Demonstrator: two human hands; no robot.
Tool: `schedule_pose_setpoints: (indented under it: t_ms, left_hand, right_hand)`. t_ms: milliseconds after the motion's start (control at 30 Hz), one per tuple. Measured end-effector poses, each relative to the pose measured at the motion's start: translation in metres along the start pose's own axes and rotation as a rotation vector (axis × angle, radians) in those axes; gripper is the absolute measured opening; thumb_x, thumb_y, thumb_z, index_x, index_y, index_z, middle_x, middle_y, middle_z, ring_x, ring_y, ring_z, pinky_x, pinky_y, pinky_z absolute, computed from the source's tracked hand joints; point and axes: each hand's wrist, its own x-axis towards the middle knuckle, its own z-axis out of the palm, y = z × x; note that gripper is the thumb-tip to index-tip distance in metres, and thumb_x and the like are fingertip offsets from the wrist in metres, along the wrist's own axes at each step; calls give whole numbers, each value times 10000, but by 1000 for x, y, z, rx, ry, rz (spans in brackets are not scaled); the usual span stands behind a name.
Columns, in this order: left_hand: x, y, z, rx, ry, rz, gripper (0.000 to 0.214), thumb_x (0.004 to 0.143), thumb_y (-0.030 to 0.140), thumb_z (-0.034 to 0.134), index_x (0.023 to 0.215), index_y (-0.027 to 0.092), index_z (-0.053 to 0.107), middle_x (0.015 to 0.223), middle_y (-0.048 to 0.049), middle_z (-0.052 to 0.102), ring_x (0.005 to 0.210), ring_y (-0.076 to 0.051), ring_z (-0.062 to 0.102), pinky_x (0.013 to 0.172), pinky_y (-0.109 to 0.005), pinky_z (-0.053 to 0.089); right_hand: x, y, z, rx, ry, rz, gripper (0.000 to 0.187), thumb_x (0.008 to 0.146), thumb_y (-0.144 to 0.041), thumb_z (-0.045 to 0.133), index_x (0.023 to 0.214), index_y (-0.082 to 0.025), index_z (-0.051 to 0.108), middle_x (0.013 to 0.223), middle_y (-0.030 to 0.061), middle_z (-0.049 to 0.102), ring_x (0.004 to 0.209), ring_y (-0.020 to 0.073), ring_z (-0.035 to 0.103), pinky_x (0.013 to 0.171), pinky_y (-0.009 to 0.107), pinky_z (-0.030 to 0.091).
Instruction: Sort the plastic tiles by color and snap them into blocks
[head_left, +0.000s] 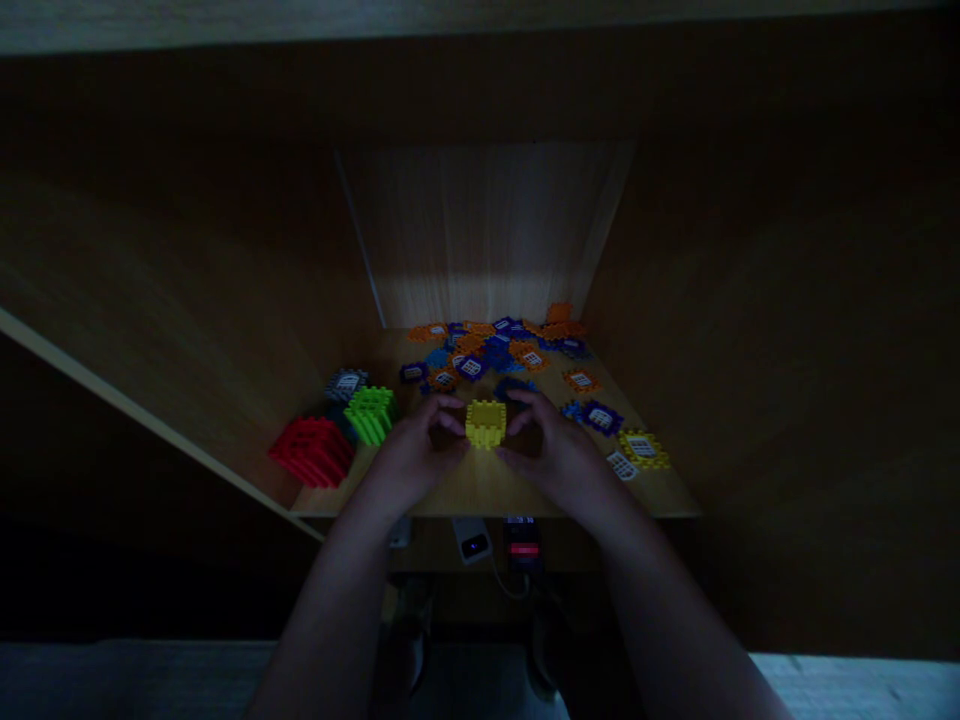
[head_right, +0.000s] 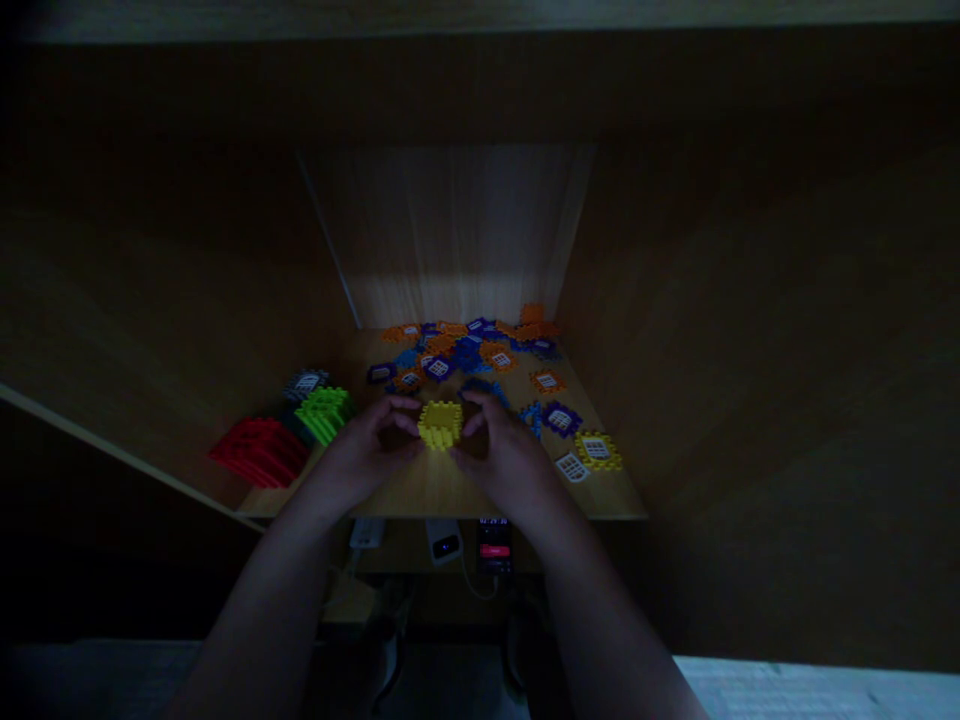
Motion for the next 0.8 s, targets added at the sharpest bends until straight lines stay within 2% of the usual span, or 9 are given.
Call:
schedule_pose_setpoints:
  t_ms: [167, 267, 433, 633, 800]
  left_hand:
    - [0, -4, 1, -13, -4, 15, 440, 889, 242, 751, 1301, 272, 601, 1122, -19, 790, 1105, -251, 757, 1040, -428, 535]
    - [-2, -3, 1, -20, -19, 29, 505, 868, 253, 798, 1332, 282, 600, 1192, -28, 778, 1174, -262, 740, 1083, -443, 530]
    - [-3, 2, 2, 2, 13, 25, 623, 793, 310, 912, 1339, 283, 612, 1266, -44, 755, 1243, -290, 712, 1105, -453, 535]
    - [0, 1, 6, 68, 76, 15, 564, 831, 237, 853, 1336, 267, 604, 1323, -68, 736, 1278, -299, 697, 1148, -484, 509]
    - [3, -3, 5, 131, 151, 3, 462, 872, 211, 787, 1299, 250, 616, 1311, -84, 744, 1259, -304, 711, 1116, -471, 535]
  right_hand:
    - [-1, 7, -2, -7, 11, 9, 760, 851, -201, 828, 1533, -267, 499, 1306, 70, 727, 1232, 256, 710, 1112, 429, 526]
    - [-2, 9, -2, -4, 3, 9, 745, 864, -186, 796, 1538, -274, 492, 1341, 82, 726, 1263, 261, 705, 1129, 443, 525]
    - [-2, 5, -2, -4, 3, -12, 726, 882, -156, 757, 1543, -285, 486, 1248, 52, 747, 1201, 242, 726, 1101, 421, 540]
    - [-3, -2, -3, -9, 7, 1, 667, 910, -164, 735, 1528, -261, 505, 1164, 35, 757, 1133, 233, 734, 1070, 400, 537]
    - [-3, -3, -3, 15, -30, -3, 599, 945, -156, 694, 1509, -247, 514, 1088, 16, 773, 1055, 215, 745, 1012, 383, 543]
